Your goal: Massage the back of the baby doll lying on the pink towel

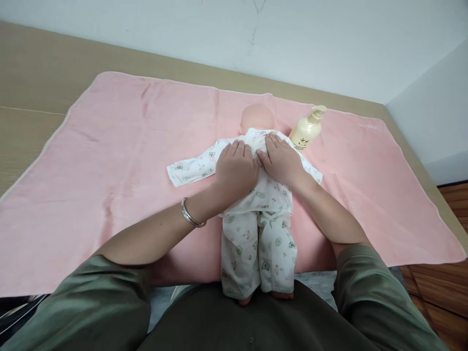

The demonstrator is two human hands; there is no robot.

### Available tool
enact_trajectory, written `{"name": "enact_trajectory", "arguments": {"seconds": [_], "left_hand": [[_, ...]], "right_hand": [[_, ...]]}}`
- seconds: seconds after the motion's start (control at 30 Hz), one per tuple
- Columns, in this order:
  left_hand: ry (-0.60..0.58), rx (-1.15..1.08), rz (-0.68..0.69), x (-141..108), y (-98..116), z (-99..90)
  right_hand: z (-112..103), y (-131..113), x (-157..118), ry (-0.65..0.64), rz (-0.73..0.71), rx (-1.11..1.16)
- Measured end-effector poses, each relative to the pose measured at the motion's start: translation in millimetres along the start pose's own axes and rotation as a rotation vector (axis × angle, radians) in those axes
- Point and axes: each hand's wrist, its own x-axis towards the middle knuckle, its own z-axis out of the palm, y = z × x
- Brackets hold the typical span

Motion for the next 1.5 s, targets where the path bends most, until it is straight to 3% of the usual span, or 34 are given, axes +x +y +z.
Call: {"name": "enact_trajectory", "arguments": {"seconds": [0.07,0.17,0.33,0.63,0.87,1.13,1.37,1.5], "left_hand": [[-0.006,0.002,0.011,-1,2,-0.6],[0.016,-0.009,-0.016,7,-7,3.9],[-0.071,-0.043,-0.102,22,-19,7.1],[-0.079,-0.018,0.009,-2,6,-12.3],[-0.12,-0.075,-0.082,23,-18,-1.2],[-0.076,-0.081,0.031,-3,1,-7.3],[-0.055,-0.156,-0.076,22,-20,7.5],[0.03,-0.189,-0.009,16,-22,16.5]], "right_hand": [[0,2,3,-0.025,0.011,0.019],[-3,-7,-9,0.045,-0.001,0.004],[-11,-22,-30,0.046,-0.028,-0.002],[0,9,8,-0.014,-0.039,0.102],[-7,-16,-26,0.085,-0.073,0.015],[-1,6,6,0.06,-0.131,0.183],[1,-20,-26,0.077,-0.099,0.15],[3,-14,-20,0.093,-0.117,0.189]]}}
